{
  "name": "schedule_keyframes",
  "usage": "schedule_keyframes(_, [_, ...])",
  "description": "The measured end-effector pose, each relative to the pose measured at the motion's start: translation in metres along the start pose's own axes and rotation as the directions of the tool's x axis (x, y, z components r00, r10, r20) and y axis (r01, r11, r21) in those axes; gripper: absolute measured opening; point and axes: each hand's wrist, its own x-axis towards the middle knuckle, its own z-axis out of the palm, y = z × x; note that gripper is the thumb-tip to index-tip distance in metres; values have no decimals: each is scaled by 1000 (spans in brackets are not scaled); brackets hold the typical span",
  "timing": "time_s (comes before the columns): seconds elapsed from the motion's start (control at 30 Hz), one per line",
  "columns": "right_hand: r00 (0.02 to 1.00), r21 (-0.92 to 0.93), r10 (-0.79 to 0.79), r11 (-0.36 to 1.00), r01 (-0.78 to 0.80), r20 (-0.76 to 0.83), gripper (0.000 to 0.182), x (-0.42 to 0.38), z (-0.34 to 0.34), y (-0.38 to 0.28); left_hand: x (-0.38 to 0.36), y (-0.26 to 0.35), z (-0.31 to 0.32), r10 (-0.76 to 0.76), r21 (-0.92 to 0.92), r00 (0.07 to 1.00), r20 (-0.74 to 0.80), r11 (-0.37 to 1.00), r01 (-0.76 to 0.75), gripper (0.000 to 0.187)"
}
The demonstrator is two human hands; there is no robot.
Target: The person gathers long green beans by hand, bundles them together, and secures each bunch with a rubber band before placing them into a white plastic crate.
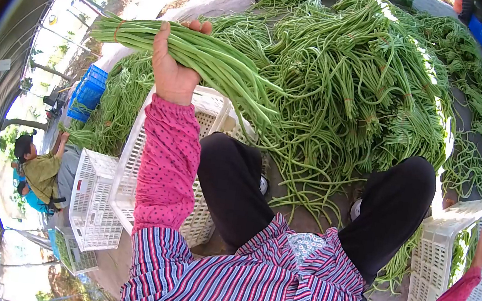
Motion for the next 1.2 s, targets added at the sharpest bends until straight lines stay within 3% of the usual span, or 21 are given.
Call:
schedule_keyframes(0.03, [998,79,-62,995,59,28,30,15,1,-101,-4,-7,9,16,53,1000,12,998,-17,29])
schedule_keyframes(0.1, [945,280,-287,905,320,-154,35,18,12,-302,-16,-19,32,6,134,999,31,991,-10,28])
schedule_keyframes(0.17, [881,399,-458,791,463,-113,33,-35,-5,-505,-31,-30,53,-9,212,999,44,977,-1,27])
schedule_keyframes(0.2, [835,513,-547,701,495,-59,33,-53,-5,-567,-39,-34,63,-9,302,998,60,953,-9,26])
schedule_keyframes(0.23, [782,495,-617,656,570,-83,38,-79,-15,-629,-46,-38,73,-9,392,997,77,920,-22,26])
schedule_keyframes(0.27, [695,548,-698,520,656,-170,45,-94,-10,-670,-54,-39,82,-68,440,992,104,898,15,25])
schedule_keyframes(0.33, [560,623,-809,346,702,-182,61,-123,-14,-737,-60,-49,92,-82,490,988,129,871,9,24])
schedule_keyframes(0.37, [530,705,-827,262,659,-187,72,-133,-6,-763,-63,-57,94,-96,536,987,129,844,12,24])
schedule_keyframes(0.4, [508,756,-841,205,621,-188,76,-140,-1,-785,-67,-67,94,-7,458,977,215,884,-95,16])
schedule_keyframes(0.43, [485,804,-855,153,575,-185,80,-145,3,-801,-66,-74,93,-22,461,974,223,883,-86,16])
schedule_keyframes(0.47, [446,849,-878,96,519,-173,85,-146,7,-817,-64,-82,91,43,509,964,264,843,-177,14])
schedule_keyframes(0.53, [416,894,-897,55,445,-152,89,-140,8,-822,-69,-70,99,-31,759,903,428,554,-341,14])
schedule_keyframes(0.57, [407,947,-913,111,301,-23,84,-137,3,-820,-69,-64,105,-45,764,907,419,557,-326,14])
schedule_keyframes(0.63, [374,974,-921,174,148,108,79,-134,7,-814,-64,-57,110,-166,586,969,183,810,28,17])
schedule_keyframes(0.7, [462,959,-886,94,269,-43,82,-130,22,-802,-56,-52,106,-141,572,977,161,820,24,21])
schedule_keyframes(0.77, [449,973,-893,75,219,-32,84,-141,47,-790,-55,-47,111,-172,396,985,30,906,146,22])
schedule_keyframes(0.83, [405,958,-914,144,249,32,83,-156,60,-779,-52,-52,108,-140,416,988,68,904,100,23])
schedule_keyframes(0.9, [449,969,-893,136,205,30,80,-166,66,-776,-49,-55,110,-179,335,983,-40,924,181,24])
schedule_keyframes(1.07, [484,982,-874,120,144,36,73,-164,68,-775,-47,-58,108,-160,381,986,-36,910,162,20])
schedule_keyframes(1.17, [430,980,-901,129,151,52,69,-158,66,-774,-50,-54,110,-187,399,982,-21,899,179,17])
schedule_keyframes(1.2, [435,964,-900,118,236,4,67,-157,68,-775,-49,-53,110,-212,395,977,-15,897,200,16])
